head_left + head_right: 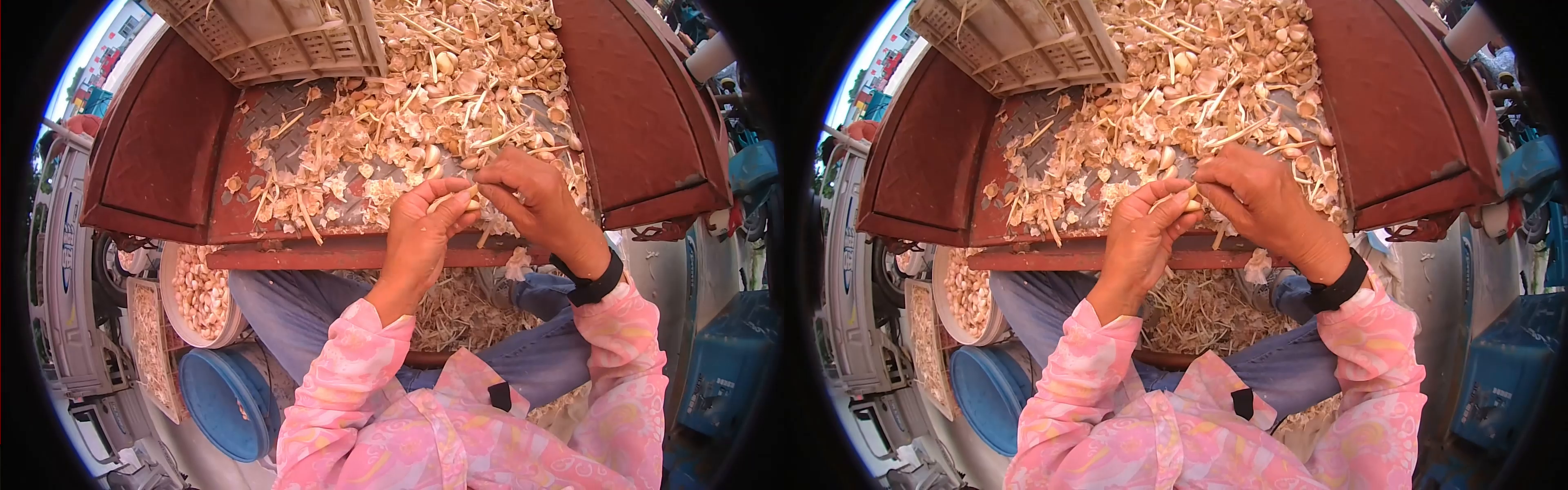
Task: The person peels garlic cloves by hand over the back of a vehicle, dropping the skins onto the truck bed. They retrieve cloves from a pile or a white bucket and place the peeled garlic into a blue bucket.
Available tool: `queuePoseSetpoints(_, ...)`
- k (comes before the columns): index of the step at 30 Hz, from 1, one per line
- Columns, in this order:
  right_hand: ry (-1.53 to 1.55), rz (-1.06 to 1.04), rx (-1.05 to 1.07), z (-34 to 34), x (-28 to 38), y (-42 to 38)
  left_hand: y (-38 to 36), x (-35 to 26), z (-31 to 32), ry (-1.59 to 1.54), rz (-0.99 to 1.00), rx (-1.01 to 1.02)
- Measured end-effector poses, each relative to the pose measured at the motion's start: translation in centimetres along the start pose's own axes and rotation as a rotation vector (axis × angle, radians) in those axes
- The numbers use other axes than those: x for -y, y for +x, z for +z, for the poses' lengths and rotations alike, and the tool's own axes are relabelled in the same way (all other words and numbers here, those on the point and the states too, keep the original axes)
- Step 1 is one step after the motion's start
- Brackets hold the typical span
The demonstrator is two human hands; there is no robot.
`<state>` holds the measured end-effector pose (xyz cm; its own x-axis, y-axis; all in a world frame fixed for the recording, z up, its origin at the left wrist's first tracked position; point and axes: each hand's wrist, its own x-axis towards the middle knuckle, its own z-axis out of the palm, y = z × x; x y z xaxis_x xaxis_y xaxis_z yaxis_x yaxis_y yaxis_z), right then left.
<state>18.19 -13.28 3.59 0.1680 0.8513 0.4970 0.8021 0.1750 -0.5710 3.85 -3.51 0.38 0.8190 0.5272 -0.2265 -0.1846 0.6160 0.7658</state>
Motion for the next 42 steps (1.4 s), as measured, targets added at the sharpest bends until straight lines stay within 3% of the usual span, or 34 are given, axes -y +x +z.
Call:
queuePoseSetpoints(7,-0.266,-0.002,0.15,-0.1,2.2,-0.7,-1.0,-0.7,0.0,0.355,0.019,-0.016)
queuePoseSetpoints(10,-0.407,0.084,0.164,0.3,2.9,-1.1,-1.9,-0.5,-0.8,0.716,0.18,-0.009)
queuePoseSetpoints(13,-0.425,0.166,0.214,-0.2,2.3,-1.4,-5.0,-3.7,-2.6,0.717,0.152,-0.04)
queuePoseSetpoints(16,-0.38,0.159,0.199,0.6,2.0,-1.1,-11.2,-9.5,-7.3,0.673,0.257,-0.409)
queuePoseSetpoints(18,-0.313,0.131,0.174,1.5,2.1,-1.0,-16.4,-12.8,-14.2,0.797,0.365,-0.724)
queuePoseSetpoints(20,-0.359,0.15,0.317,0.9,2.5,-0.7,-23.3,-14.4,-22.6,0.852,0.352,-1.045)
queuePoseSetpoints(21,-0.382,0.153,0.391,0.8,2.6,-0.4,-27.2,-14.3,-26.5,0.909,0.302,-1.187)
queuePoseSetpoints(25,-0.415,0.133,0.281,2.1,1.3,1.1,-40.4,-9.3,-37.8,0.97,-0.313,-1.368)
queuePoseSetpoints(28,-0.406,-0.124,0.168,3.9,-0.6,2.2,-39.5,-7.3,-35.9,1.611,-0.258,-1.288)
queuePoseSetpoints(29,-0.388,-0.126,0.253,4.0,-0.6,2.6,-38.2,-8.5,-35.7,1.554,-0.188,-1.31)
queuePoseSetpoints(31,-0.43,-0.098,0.329,4.1,-0.8,3.0,-30.8,-12.5,-27.3,1.465,0.139,-1.224)
queuePoseSetpoints(34,-0.487,0.007,0.387,3.8,-0.9,3.0,-19.8,-15.3,-16.5,1.183,0.414,-0.913)
queuePoseSetpoints(36,-0.496,0.104,0.357,3.8,-1.6,2.5,-12.8,-14.2,-9.5,1.215,0.488,-0.529)
queuePoseSetpoints(37,-0.174,0.318,0.322,3.5,-1.9,2.4,-9.1,-12.7,-7.0,1.289,0.638,-0.326)
queuePoseSetpoints(39,0.473,0.727,0.223,2.5,-2.6,2.2,-3.2,-9.6,-3.1,1.44,0.679,-0.057)
queuePoseSetpoints(42,0.894,0.887,0.13,0.2,-2.7,2.0,3.7,-5.1,-0.3,1.755,0.535,-0.109)
